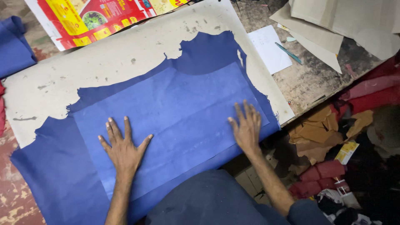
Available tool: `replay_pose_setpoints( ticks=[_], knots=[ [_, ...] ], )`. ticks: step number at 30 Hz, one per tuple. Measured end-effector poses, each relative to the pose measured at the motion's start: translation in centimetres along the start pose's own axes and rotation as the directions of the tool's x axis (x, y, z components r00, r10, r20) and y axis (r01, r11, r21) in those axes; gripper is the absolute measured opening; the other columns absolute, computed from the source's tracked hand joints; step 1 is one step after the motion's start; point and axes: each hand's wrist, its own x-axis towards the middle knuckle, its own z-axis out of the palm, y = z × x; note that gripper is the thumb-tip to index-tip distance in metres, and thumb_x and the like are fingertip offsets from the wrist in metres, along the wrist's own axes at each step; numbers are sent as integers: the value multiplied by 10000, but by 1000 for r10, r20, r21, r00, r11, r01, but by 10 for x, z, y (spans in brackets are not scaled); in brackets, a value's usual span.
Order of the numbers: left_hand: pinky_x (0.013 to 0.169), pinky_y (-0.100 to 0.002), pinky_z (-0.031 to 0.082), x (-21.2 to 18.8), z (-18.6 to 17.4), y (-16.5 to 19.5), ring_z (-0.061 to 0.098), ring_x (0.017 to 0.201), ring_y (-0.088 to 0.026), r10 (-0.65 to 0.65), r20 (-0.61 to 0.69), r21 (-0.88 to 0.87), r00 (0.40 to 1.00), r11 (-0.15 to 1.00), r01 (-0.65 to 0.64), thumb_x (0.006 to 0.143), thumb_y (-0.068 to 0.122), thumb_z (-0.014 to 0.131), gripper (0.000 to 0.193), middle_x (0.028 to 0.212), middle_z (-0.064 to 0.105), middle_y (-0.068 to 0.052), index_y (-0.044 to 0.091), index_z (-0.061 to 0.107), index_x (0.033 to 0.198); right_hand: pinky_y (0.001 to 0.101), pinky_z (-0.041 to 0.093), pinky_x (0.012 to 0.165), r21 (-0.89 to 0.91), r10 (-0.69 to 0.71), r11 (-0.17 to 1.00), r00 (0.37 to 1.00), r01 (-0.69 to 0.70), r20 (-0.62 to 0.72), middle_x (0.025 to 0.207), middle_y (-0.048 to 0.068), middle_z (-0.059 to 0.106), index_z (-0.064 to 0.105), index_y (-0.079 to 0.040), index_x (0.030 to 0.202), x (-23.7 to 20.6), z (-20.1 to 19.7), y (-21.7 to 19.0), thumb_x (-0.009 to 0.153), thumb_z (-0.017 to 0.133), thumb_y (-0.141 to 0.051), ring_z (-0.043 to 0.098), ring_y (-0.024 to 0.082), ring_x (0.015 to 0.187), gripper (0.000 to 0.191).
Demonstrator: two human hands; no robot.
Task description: The person lays a blue leather hide flat on the cutting table and smooths it by hand. They place paper pattern templates over the leather, hold them in place, and trace around the outlines with a marker. They reposition the hide and templates and continue marking additional pattern outlines on the leather.
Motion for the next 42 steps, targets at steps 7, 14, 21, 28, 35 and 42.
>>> replay_pose_setpoints(
  ticks=[7, 14, 21, 28, 35, 42],
  knots=[
    [1191, -728, 11, 5, 5, 6, 116, 1573, -463, -30, 6, 7, 1000, 1000, 30, 835, 804, 542, 1092, 1685, 135, -333, 91, 323, 1632, 777, -70, 1139, -5, 99, 995, 979, -100, 178, 1706, 195, 126, 322, -245, 1615, 22, 24, -37, 955, 539, -660, -9, 506, 1544, 809],
    [1193, -713, 8, 12, 12, 11, 109, 1569, -478, -28, 22, -8, 999, 1000, 28, 872, 763, 543, 1039, 1675, 130, -347, 81, 333, 1627, 789, -90, 1124, -23, 110, 994, 973, -107, 204, 1705, 192, 106, 281, -268, 1625, 47, 27, -22, 958, 518, -664, -25, 503, 1543, 811],
    [1217, -697, 65, 25, -2, -48, 139, 1580, -491, -180, -42, -18, 983, 984, 179, 962, 631, 601, 890, 1687, 164, -364, 71, 406, 1626, 811, -100, 1101, -35, 99, 995, 978, -94, 181, 1698, 228, 106, 268, -240, 1636, 35, 34, -20, 973, 514, -648, -33, 527, 1534, 817],
    [1287, -620, 156, 32, -4, -110, 301, 1595, -447, -222, -195, -146, 955, 970, 196, 969, 416, 808, 708, 1691, 355, -299, 19, 566, 1503, 810, -121, 1077, -32, 103, 995, 968, -98, 231, 1691, 240, 70, 246, -233, 1633, 39, 30, -20, 970, 519, -636, -67, 532, 1515, 823],
    [1137, -561, 366, 44, 2, -132, 482, 1337, -393, -289, -373, -179, 882, 955, 237, 883, 303, 920, 584, 1424, 555, -184, 16, 698, 1341, 803, -103, 1100, -3, 108, 994, 970, -110, 219, 1694, 246, 92, 302, -206, 1619, 38, 30, -25, 961, 512, -645, -47, 525, 1533, 819],
    [1012, -572, 347, 70, -4, -134, 460, 1193, -334, -428, -381, -178, 820, 904, 389, 783, 338, 962, 498, 1211, 546, -110, 160, 790, 1215, 807, -89, 1097, 6, 45, 999, 987, -46, 152, 1678, 300, 119, 327, -148, 1618, 39, 34, -29, 980, 509, -627, -14, 555, 1522, 818]
  ],
)
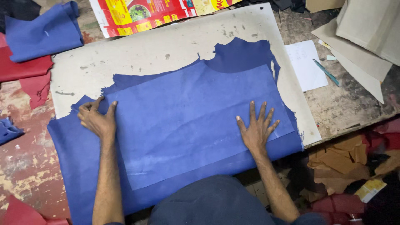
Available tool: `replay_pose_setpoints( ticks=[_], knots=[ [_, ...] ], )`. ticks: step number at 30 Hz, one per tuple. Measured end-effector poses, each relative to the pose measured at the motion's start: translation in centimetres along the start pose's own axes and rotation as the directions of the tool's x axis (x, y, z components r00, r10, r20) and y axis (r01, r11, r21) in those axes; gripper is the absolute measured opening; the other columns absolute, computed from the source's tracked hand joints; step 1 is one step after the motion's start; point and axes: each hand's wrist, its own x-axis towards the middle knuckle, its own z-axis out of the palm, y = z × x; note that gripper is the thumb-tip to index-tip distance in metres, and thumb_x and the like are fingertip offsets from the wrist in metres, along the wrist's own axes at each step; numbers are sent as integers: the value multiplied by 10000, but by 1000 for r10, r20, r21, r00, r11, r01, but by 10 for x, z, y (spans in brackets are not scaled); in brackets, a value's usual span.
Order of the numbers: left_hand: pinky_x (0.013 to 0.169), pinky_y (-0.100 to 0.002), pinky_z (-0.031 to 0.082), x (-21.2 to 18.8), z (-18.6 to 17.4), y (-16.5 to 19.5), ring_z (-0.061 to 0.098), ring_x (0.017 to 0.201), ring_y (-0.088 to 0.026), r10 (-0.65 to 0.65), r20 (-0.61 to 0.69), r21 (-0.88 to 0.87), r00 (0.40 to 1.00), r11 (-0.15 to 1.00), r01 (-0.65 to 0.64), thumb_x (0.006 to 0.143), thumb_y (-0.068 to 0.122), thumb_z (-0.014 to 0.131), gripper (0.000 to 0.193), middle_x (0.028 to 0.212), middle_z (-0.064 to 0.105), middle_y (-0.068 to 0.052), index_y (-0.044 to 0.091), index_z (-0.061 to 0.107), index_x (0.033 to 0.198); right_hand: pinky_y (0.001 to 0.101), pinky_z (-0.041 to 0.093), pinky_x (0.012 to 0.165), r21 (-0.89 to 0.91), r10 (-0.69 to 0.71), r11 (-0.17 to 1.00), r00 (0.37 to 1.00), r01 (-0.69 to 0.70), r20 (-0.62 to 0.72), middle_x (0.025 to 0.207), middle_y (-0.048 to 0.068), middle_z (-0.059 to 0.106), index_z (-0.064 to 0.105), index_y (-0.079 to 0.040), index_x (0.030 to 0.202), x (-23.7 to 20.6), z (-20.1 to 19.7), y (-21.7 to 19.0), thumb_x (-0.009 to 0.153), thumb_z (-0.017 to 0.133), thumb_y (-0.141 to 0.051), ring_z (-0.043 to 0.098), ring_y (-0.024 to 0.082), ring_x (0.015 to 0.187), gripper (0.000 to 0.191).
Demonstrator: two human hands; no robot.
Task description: The person lays a blue leather hide flat on the cutting table and smooths it by hand. They place paper pattern templates over the leather, hold them in place, and trace around the outlines with a marker. They reposition the hide and templates and continue marking additional pattern outlines on the leather.
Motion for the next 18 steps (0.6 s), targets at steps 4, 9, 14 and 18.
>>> replay_pose_setpoints(
  ticks=[4, 9, 14, 18],
  knots=[
    [1030, -573, 333, 9, 3, 0, 464, 1187, -314, -60, -8, -25, 998, 998, 60, 781, 302, 953, 335, 1175, 558, -70, 222, 819, 1077, 808, -90, 1100, 8, -2, 1000, 1000, 2, 8, 1679, 305, 117, 333, -135, 1617, 2, 3, -2, 990, 497, -624, -14, 562, 1524, 811],
    [1030, -569, 340, 15, 2, 1, 483, 1185, -295, -81, -18, -54, 997, 995, 80, 806, 270, 937, 201, 1152, 581, -45, 215, 822, 961, 807, -78, 1111, 8, 14, 1000, 1000, -14, 7, 1682, 305, 129, 349, -142, 1613, 5, 6, -5, 982, 489, -639, -2, 554, 1530, 816],
    [1002, -458, 416, 2, -15, 11, 534, 1122, -287, 67, -39, -251, 997, 965, -75, 849, 190, 902, 170, 1107, 635, -53, 150, 809, 987, 810, -53, 1120, -4, 2, 1000, 1000, -2, -8, 1680, 323, 148, 363, -129, 1617, 5, 6, -11, 990, 501, -628, 23, 565, 1534, 814],
    [872, -414, 464, -20, -31, 20, 604, 989, -268, 339, -59, -283, 939, 896, -341, 805, 125, 875, 151, 1004, 709, -44, 109, 795, 932, 820, -34, 1115, 7, -13, 1000, 1000, 13, -8, 1678, 349, 152, 369, -115, 1625, 3, 8, -18, 980, 507, -615, 46, 596, 1528, 827]
  ],
)
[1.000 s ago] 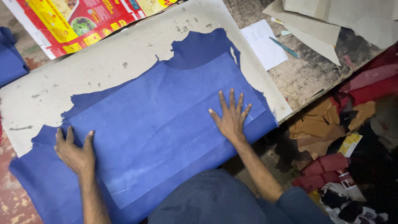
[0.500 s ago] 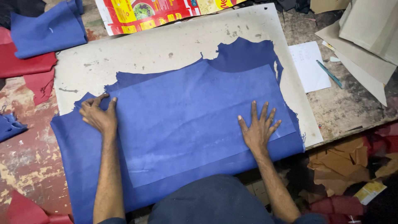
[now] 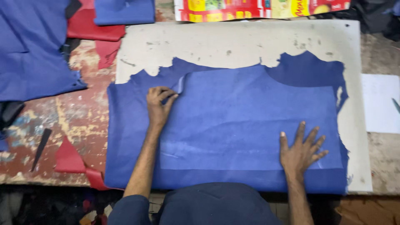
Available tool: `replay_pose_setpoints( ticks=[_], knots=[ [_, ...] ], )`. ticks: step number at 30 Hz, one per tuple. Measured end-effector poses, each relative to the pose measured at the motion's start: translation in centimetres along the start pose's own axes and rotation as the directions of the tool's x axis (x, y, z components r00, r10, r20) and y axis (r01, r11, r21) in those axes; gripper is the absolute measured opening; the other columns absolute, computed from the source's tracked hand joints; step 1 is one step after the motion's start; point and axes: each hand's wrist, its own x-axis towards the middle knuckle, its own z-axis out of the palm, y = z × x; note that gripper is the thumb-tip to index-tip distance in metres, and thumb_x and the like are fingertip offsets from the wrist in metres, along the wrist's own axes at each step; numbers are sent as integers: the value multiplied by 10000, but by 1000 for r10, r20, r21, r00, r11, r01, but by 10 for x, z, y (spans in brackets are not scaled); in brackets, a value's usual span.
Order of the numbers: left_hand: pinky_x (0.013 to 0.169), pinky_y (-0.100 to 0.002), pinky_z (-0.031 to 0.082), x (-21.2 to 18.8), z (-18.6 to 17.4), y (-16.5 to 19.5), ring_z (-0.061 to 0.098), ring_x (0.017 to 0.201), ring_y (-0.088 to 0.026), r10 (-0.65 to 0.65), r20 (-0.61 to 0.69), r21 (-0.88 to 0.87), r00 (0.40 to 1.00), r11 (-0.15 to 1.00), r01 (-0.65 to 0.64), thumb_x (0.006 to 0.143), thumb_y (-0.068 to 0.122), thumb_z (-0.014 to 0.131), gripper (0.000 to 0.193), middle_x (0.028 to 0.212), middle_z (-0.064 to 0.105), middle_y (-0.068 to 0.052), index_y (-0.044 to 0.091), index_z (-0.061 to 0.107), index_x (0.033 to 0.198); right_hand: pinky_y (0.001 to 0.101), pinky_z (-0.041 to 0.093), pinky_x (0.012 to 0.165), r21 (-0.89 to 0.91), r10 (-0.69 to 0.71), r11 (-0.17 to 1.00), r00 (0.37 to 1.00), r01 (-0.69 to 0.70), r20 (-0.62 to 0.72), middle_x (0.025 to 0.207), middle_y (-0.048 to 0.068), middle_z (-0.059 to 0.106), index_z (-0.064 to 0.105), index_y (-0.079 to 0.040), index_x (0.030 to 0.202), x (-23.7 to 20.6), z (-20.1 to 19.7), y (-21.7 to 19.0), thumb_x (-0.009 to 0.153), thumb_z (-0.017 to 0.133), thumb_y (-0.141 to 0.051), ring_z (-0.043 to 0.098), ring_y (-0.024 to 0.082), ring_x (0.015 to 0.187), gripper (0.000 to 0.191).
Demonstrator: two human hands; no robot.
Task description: The person lays a blue leather hide flat on the cutting table and smooths it by hand. They place paper pattern templates over the leather, hold them in place, and trace around the outlines with a marker. They reposition the hide and templates and continue marking additional pattern outlines on the leather.
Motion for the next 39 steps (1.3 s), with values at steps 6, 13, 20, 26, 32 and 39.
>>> replay_pose_setpoints(
  ticks=[6, 13, 20, 26, 32, 39],
  knots=[
    [863, -397, 503, 9, 0, -9, 618, 976, -259, -188, -121, 29, 975, 981, 192, 866, 90, 822, 112, 1005, 698, -50, 88, 784, 971, 854, -42, 1092, 17, -38, 999, 999, 38, -21, 1676, 366, 147, 345, -112, 1637, 0, 7, 2, 992, 448, -662, 34, 629, 1519, 854],
    [808, -396, 511, 35, 2, -34, 615, 927, -269, -326, -183, 129, 927, 927, 352, 808, 169, 858, 201, 986, 677, -67, 74, 782, 968, 854, -47, 1089, -3, -34, 999, 999, 34, -19, 1674, 364, 142, 337, -118, 1638, 1, 12, 7, 990, 447, -659, 29, 627, 1516, 851],
    [819, -423, 501, 37, 15, -27, 599, 955, -291, -319, -248, 185, 915, 911, 368, 773, 262, 919, 340, 1011, 670, -70, 92, 798, 1041, 831, -46, 1112, 1, -14, 1000, 1000, 14, -11, 1679, 354, 142, 343, -117, 1630, 1, 8, 2, 991, 455, -651, 30, 604, 1526, 841],
    [877, -417, 484, 43, 26, -32, 596, 986, -259, -460, -192, 136, 867, 862, 488, 712, 231, 954, 303, 991, 706, -20, 169, 832, 982, 802, -49, 1126, -39, 18, 999, 1000, -18, -11, 1687, 303, 131, 336, -145, 1624, 1, 3, 5, 984, 468, -641, 21, 547, 1541, 821],
    [858, -421, 468, 42, 35, -40, 587, 954, -264, -450, -188, 173, 873, 860, 481, 736, 224, 947, 274, 955, 708, -13, 156, 818, 968, 786, -77, 1129, -21, 27, 999, 1000, -27, 6, 1693, 276, 113, 320, -170, 1626, 1, 4, 10, 980, 450, -674, -1, 529, 1540, 829],
    [859, -436, 457, 49, 36, -36, 585, 959, -264, -473, -166, 195, 865, 845, 499, 840, 157, 874, 111, 886, 717, -30, 108, 785, 885, 798, -87, 1115, -3, 24, 1000, 1000, -24, 17, 1697, 272, 103, 321, -176, 1625, 0, 3, 14, 976, 445, -681, -10, 532, 1542, 832]
  ],
)
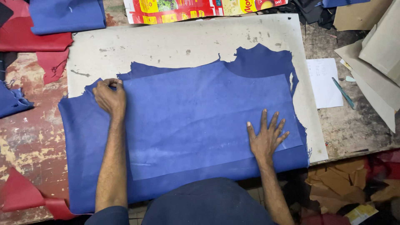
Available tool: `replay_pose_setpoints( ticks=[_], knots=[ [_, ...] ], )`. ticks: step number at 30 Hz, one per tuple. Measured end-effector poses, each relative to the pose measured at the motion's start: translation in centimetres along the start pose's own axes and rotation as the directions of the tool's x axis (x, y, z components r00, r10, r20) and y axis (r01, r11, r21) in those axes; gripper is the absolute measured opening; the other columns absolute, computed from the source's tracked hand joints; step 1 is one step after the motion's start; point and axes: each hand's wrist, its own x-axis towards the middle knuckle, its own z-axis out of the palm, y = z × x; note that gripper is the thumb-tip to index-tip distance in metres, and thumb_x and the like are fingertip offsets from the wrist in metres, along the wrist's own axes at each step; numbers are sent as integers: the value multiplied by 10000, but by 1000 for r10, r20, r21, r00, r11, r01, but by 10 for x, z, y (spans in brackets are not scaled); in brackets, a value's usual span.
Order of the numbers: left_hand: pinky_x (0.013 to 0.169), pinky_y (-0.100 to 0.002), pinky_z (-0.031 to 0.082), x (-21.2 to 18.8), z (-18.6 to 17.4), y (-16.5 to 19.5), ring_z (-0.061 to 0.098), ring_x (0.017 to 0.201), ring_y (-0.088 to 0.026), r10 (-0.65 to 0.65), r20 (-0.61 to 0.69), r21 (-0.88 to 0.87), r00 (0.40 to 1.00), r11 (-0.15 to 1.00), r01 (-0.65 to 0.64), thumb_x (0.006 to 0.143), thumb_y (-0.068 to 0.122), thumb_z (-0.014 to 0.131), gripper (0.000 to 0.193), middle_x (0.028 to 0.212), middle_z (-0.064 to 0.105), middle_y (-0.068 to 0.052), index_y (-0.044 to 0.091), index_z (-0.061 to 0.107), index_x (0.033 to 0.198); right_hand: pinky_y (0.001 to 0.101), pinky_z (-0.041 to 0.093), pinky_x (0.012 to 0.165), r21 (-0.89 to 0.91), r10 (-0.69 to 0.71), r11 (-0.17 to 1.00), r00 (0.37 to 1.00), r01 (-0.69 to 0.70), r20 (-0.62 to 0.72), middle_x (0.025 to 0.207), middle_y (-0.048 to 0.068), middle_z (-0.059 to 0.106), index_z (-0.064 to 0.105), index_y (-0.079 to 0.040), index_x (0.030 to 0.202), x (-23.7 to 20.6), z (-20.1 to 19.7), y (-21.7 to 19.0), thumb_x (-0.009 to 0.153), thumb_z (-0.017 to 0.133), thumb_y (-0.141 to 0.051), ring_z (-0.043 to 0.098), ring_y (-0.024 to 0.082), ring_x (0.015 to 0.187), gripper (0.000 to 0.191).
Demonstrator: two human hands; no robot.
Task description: The person lays a blue leather hide flat on the cutting table and smooths it by hand. They place paper pattern templates over the leather, hold them in place, and trace around the outlines with a marker. They reposition the hide and templates and continue marking additional pattern outlines on the leather.
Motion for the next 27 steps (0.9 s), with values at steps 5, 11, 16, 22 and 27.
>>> replay_pose_setpoints(
  ticks=[5, 11, 16, 22, 27],
  knots=[
    [777, -498, 404, 10, -3, 8, 564, 954, -311, 88, 47, 169, 995, 981, -95, 822, 135, 856, 120, 885, 680, -109, 58, 771, 854, 800, -80, 1119, -7, 9, 1000, 1000, -9, 15, 1695, 270, 114, 331, -183, 1618, 1, -2, 0, 975, 458, -675, -4, 529, 1541, 820],
    [844, -459, 364, 22, -8, 7, 567, 1021, -323, 469, 56, 304, 881, 832, -463, 889, 40, 738, 38, 978, 677, -136, 14, 710, 887, 799, -75, 1126, -24, 12, 1000, 1000, -12, 6, 1699, 265, 125, 328, -192, 1626, 0, 1, 2, 980, 461, -669, 8, 528, 1544, 814],
    [831, -466, 377, 33, -1, 5, 574, 995, -326, 496, 90, 357, 863, 793, -493, 902, 94, 740, 81, 966, 685, -131, 28, 701, 929, 798, -82, 1123, -25, 16, 1000, 1000, -16, 0, 1700, 268, 113, 322, -192, 1627, 1, 2, 4, 979, 465, -665, 1, 528, 1545, 815],
    [959, -507, 440, 1, -12, 14, 633, 1020, -312, 416, -171, 101, 893, 909, -405, 933, 6, 622, 202, 1008, 703, -139, 12, 704, 1118, 802, -73, 1125, -6, -9, 1000, 1000, 9, 16, 1697, 304, 101, 316, -166, 1643, -5, -4, -6, 990, 463, -658, -5, 561, 1537, 830],
    [1300, -544, 233, -127, -54, 15, 416, 1522, -286, 514, 270, -256, 814, 854, -454, 1014, 61, 547, 521, 1583, 500, -150, 55, 469, 1529, 811, -73, 1150, 63, -29, 998, 1000, 29, 9, 1715, 316, 116, 328, -151, 1658, -16, -10, -19, 1016, 449, -668, -2, 575, 1557, 834]
  ],
)
